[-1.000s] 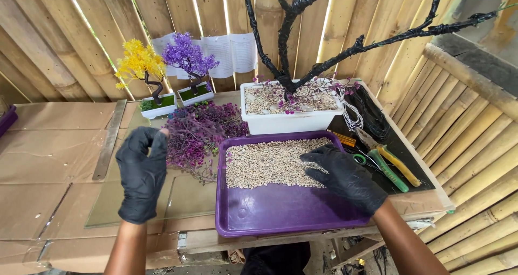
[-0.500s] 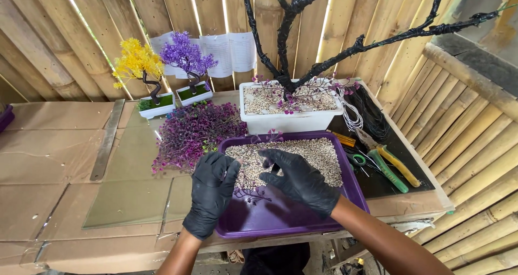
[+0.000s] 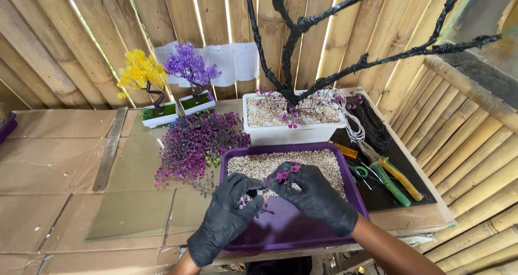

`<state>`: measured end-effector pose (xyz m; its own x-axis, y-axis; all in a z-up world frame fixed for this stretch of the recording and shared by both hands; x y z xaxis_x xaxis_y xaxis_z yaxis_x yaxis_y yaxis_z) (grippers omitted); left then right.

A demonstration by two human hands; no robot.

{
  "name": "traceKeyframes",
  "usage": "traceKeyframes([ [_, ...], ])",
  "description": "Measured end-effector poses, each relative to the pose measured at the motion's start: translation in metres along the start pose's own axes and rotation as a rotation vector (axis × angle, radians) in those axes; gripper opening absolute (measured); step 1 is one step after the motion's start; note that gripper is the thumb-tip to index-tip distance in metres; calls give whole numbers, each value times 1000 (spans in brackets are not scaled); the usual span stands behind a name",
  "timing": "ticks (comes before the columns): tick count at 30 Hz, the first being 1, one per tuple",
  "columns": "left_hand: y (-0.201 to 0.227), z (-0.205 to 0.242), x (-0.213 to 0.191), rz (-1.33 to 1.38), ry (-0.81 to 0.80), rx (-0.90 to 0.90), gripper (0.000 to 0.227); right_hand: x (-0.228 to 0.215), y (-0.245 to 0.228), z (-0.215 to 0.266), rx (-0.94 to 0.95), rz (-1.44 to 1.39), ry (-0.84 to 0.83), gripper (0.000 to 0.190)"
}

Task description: The person attaches small purple artificial flowers to the branches of a black bonsai tree. They pick the flowers from a pile on the table and carefully place them onto the tree's branches, which are situated in a white pot filled with gravel.

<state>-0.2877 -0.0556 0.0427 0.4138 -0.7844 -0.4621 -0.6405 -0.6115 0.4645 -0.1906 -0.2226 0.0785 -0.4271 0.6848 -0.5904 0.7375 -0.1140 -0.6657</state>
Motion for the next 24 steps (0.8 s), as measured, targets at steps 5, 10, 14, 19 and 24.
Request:
traceKeyframes([
  [5,0,-10,1,173,-38,-126,15,-4,8,2,-106,184,-5,24],
  [10,-25,-26,6,222,-54,-150,14,-11,9,-18,-164,170,-69,14],
  [14,-42,-45,8,141,-117,-132,22,-24,17,-30,-202,273,39,26],
  [19,-46,-110,-9,389,-106,-280,10,-81,7,-56,29,366,-96,36],
  [24,-59,-168,-32,440,97,-359,5,-130,19,-78,275,21,359,21],
])
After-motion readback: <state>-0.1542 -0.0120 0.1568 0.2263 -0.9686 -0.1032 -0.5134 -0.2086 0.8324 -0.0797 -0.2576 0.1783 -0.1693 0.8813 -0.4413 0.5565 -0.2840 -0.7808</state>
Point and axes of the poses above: each hand's wrist, its own z-axis away from the middle knuckle, its own x-axis out of the palm, y = z × x, the point moved 3 cm from there along -z, towards the middle knuckle, and after that the axes turned 11 degrees about x, right-handed, at the moved point
